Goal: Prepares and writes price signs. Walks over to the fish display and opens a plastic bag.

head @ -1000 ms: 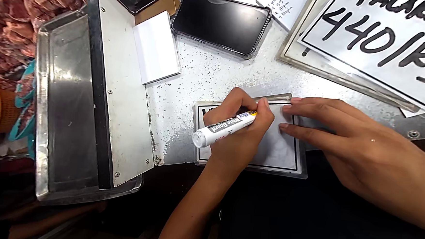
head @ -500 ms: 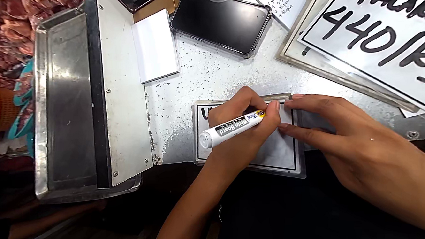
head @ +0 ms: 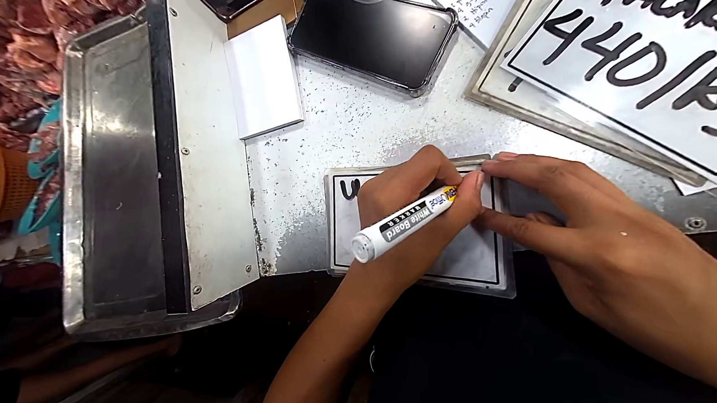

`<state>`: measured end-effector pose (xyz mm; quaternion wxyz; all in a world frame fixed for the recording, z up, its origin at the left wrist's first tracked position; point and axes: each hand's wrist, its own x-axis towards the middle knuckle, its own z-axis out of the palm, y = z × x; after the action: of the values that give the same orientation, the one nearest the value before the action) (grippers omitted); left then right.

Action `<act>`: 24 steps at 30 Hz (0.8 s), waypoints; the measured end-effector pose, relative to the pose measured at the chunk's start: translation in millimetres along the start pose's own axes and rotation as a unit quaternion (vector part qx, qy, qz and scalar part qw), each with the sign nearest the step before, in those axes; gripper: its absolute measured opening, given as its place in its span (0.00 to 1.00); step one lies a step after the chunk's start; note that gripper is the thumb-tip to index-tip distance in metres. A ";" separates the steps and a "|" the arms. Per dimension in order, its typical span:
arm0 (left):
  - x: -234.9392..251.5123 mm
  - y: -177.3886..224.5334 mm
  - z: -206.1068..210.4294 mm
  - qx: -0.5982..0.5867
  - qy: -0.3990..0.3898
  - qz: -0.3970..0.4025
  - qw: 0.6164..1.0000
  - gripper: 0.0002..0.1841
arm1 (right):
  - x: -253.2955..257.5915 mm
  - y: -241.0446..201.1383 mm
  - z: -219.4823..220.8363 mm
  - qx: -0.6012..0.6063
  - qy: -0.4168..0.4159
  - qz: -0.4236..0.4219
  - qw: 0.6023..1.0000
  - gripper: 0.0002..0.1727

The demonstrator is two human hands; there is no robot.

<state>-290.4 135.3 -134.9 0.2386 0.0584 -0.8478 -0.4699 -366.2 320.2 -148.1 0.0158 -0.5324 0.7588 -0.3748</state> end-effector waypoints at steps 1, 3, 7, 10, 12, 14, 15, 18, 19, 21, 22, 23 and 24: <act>-0.3 -0.3 -0.6 -0.002 -0.005 0.006 1.000 0.07 | 0.5 -0.4 -0.4 -0.003 0.000 -0.002 1.000 0.25; 0.1 -0.8 -0.9 -0.006 -0.015 0.015 1.000 0.07 | 0.7 0.5 -1.4 -0.012 -0.001 -0.010 1.000 0.25; 1.0 -0.9 0.6 -0.001 -0.009 0.015 1.000 0.06 | -1.1 1.3 -2.5 -0.010 -0.016 -0.014 1.000 0.26; 2.5 -1.8 0.1 -0.001 -0.025 0.032 0.999 0.06 | -3.0 -1.1 -1.0 -0.009 -0.020 -0.001 1.000 0.27; 3.0 -2.1 -0.3 0.010 -0.041 0.038 0.998 0.06 | -2.1 -1.7 -1.6 -0.012 -0.023 0.002 1.000 0.26; 2.5 -1.2 -1.7 -0.007 -0.050 0.033 0.998 0.06 | -0.9 -1.5 -2.9 -0.015 -0.027 -0.002 1.000 0.25; 2.1 -1.0 -2.4 -0.020 -0.051 0.029 0.998 0.06 | -0.5 -1.1 -3.3 -0.016 -0.028 -0.004 0.999 0.26; 2.5 -1.3 -1.9 -0.026 -0.052 0.032 0.998 0.07 | -0.3 -0.1 -3.9 -0.017 -0.029 -0.007 0.999 0.26; 2.7 -1.5 -1.2 -0.010 -0.057 0.035 0.998 0.07 | -0.1 -0.3 -3.9 -0.020 -0.028 -0.007 0.999 0.25; 3.0 -1.4 -0.3 0.019 -0.059 0.039 0.997 0.07 | 0.3 -1.0 -4.0 -0.020 -0.027 -0.004 0.999 0.25; 2.8 -1.5 -0.5 0.024 -0.056 0.042 0.997 0.07 | 0.4 -1.0 -4.0 -0.019 -0.026 -0.003 0.999 0.25; 2.9 -1.6 -1.1 0.024 -0.056 0.045 0.997 0.07 | 0.4 -0.6 -3.9 -0.017 -0.024 -0.004 1.000 0.24; 2.8 -1.3 -1.8 0.020 -0.061 0.044 0.997 0.07 | 0.2 -0.2 -3.7 -0.016 -0.022 -0.005 1.000 0.24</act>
<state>-292.2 132.2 -134.2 0.2053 -0.0033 -0.8719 -0.4445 -367.8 322.0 -145.2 0.0224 -0.5443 0.7617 -0.3509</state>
